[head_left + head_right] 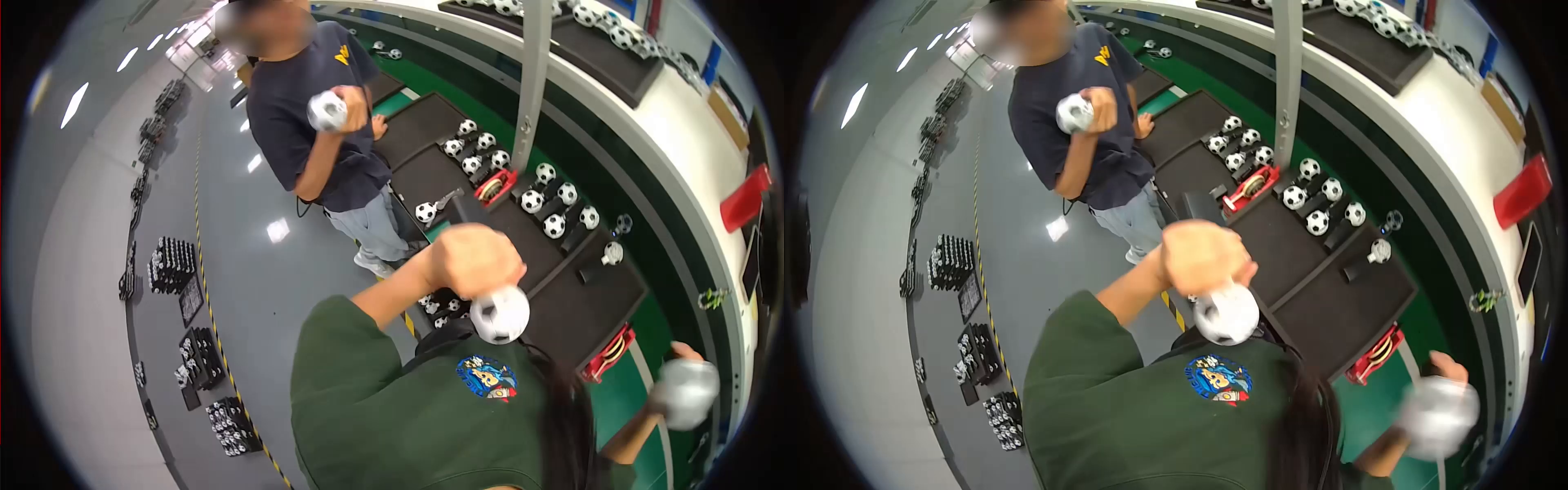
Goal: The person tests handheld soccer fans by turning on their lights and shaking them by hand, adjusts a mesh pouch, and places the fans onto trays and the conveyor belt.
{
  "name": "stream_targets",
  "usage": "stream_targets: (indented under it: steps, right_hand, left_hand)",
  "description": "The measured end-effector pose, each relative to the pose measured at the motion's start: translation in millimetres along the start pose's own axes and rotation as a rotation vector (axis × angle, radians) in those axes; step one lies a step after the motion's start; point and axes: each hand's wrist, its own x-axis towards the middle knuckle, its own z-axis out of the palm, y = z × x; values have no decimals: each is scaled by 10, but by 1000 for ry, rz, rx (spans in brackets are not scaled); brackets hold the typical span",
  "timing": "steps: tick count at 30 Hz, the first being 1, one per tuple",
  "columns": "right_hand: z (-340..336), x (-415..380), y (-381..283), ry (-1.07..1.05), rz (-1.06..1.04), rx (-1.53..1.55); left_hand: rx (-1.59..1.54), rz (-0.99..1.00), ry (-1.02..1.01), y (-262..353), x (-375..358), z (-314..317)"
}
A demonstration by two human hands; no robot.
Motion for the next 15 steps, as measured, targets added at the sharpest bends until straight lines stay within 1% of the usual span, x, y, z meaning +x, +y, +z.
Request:
stream_targets:
  steps: [1, 2, 4, 5, 7, 9, 10, 12, 14, 15]
  right_hand:
    - [15, 0, 86, 188, 157, 394]
    - [18, -32, 154, 370, 325, 783]
    - [104, -213, 298, -130, 183, 109]
    - [155, -275, 426, -127, 165, 110]
    - [219, -357, 622, -377, -614, -586]
    - [285, -293, 390, -173, 130, 142]
    - [282, -187, 304, -170, 129, 135]
    - [275, 121, 171, 384, 290, 831]
    - [3, 302, 252, 98, 328, 1499]
    - [-25, 342, 231, 133, 324, 1458]
  left_hand:
    - [18, 0, 4, -7, 7, 47]
    - [-255, -483, 251, 27, -36, 99]
    - [-830, -1425, 738, 59, -176, 186]
    - [-834, -1409, 749, 34, -306, 238]
    - [13, -345, -77, 12, -680, 328]
    - [-57, -319, -335, 186, -935, 389]
    - [-62, -315, -332, 291, -1067, 440]
    - [-308, -941, -37, 478, -1242, 521]
    - [-144, -1416, 97, 693, -1215, 644]
    - [-191, -1404, 67, 743, -1227, 697]
